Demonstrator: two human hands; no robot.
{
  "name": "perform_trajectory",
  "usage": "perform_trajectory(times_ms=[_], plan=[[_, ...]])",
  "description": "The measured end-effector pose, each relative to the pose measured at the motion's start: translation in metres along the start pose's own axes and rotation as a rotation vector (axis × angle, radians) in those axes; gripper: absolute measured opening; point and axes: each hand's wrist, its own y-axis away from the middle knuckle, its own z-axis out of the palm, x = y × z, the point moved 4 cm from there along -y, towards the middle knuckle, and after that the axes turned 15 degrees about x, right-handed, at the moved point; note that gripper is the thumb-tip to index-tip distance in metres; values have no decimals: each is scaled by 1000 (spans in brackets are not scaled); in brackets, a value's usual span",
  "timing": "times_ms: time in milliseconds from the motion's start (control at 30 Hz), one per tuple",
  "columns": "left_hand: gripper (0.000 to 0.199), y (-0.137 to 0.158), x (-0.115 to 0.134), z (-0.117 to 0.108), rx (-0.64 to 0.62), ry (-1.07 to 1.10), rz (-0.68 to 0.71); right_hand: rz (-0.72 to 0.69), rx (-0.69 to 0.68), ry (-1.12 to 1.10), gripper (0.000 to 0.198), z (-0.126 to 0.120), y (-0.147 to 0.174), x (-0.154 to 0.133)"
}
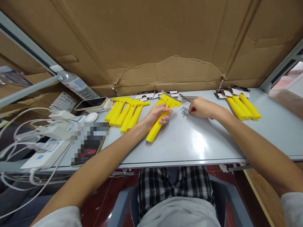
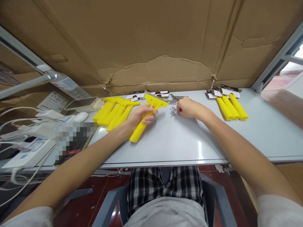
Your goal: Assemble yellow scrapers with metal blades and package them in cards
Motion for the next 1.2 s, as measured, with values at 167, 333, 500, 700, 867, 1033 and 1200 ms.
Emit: perform_trajectory(times_ms=[167,333,500,700,867,1033,1200], plan=[[35,3,-3,2,-36,54,-103,2,31,75,22,3,-3,8],[19,4,-3,-1,-61,132,-167,-152,414,-204,18,-17,-5,12],[12,4,-4,-2,-66,164,-196,-185,665,-572,30,-33,3,-3],[14,5,-4,0,-69,144,-173,-238,594,-718,29,-18,3,-18],[14,8,-4,3,-78,109,-159,-278,566,-733,31,-9,0,-20],[18,10,-4,5,-72,89,-158,-322,569,-673,30,-4,0,-21],[31,10,-4,6,-66,73,-122,-299,562,-618,24,-3,2,-23]])
